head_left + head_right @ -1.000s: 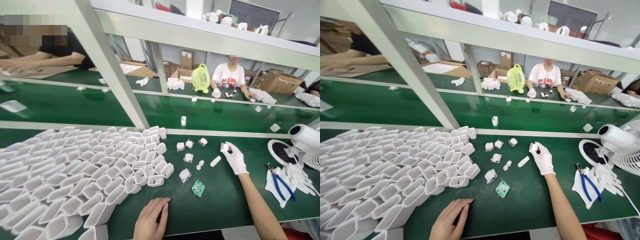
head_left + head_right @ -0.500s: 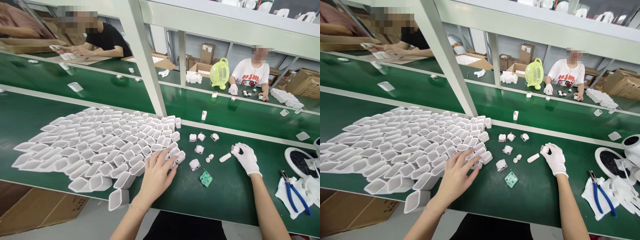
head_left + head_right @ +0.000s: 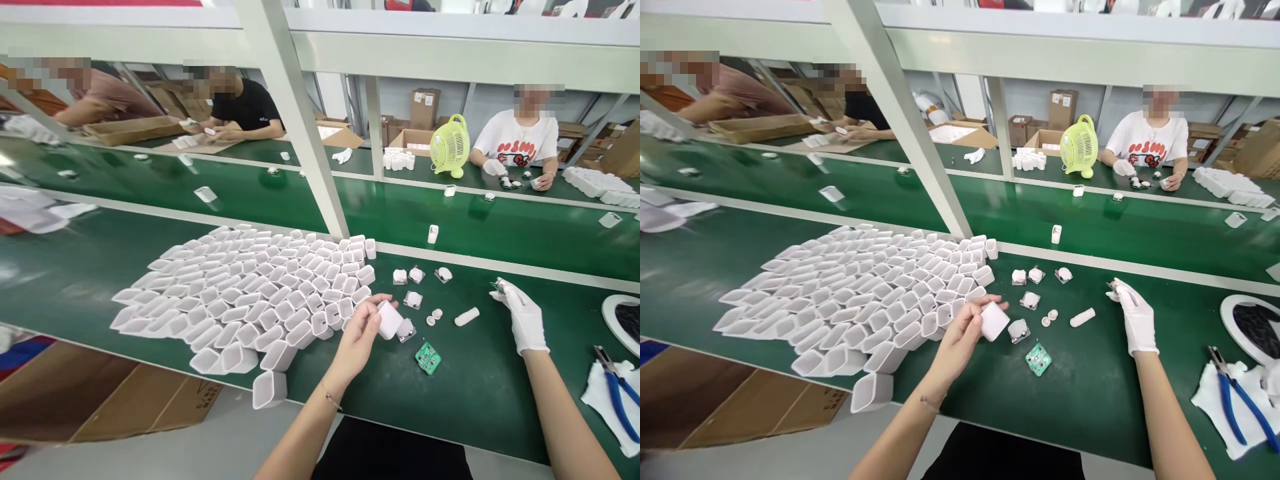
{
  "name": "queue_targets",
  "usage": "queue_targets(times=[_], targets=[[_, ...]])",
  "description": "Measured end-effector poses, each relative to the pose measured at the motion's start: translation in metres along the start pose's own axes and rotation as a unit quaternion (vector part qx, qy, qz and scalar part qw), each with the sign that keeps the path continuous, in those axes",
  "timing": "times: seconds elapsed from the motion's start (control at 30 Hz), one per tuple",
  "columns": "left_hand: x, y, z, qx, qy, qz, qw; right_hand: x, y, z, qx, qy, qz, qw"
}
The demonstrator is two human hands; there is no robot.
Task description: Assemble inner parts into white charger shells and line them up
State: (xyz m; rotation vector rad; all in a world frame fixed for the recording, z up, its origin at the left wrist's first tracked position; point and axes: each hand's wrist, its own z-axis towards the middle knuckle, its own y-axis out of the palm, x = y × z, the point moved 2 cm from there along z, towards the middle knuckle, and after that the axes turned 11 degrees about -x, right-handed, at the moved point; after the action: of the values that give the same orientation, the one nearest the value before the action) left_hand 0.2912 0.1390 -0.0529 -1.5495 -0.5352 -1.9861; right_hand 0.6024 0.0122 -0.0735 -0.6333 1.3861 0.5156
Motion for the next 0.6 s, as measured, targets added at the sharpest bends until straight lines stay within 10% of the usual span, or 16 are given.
queue_targets(times=[0.1, 0.23, 0.47, 0.6], targets=[[-0.004, 0.014, 0.004, -0.01, -0.05, -0.253, 0.966, -0.001, 0.001, -0.002, -0.022, -0.006, 0.023, 0.999], [-0.008, 0.025, 0.007, -0.002, -0.056, -0.338, 0.94, -0.01, 0.011, -0.01, -0.048, -0.038, 0.041, 0.997], [-0.011, 0.023, 0.013, -0.089, -0.075, -0.139, 0.984, -0.05, 0.036, -0.038, -0.148, 0.025, 0.014, 0.989], [-0.015, 0.028, 0.022, -0.127, -0.081, -0.009, 0.989, -0.041, 0.059, -0.033, -0.09, -0.025, 0.072, 0.993]])
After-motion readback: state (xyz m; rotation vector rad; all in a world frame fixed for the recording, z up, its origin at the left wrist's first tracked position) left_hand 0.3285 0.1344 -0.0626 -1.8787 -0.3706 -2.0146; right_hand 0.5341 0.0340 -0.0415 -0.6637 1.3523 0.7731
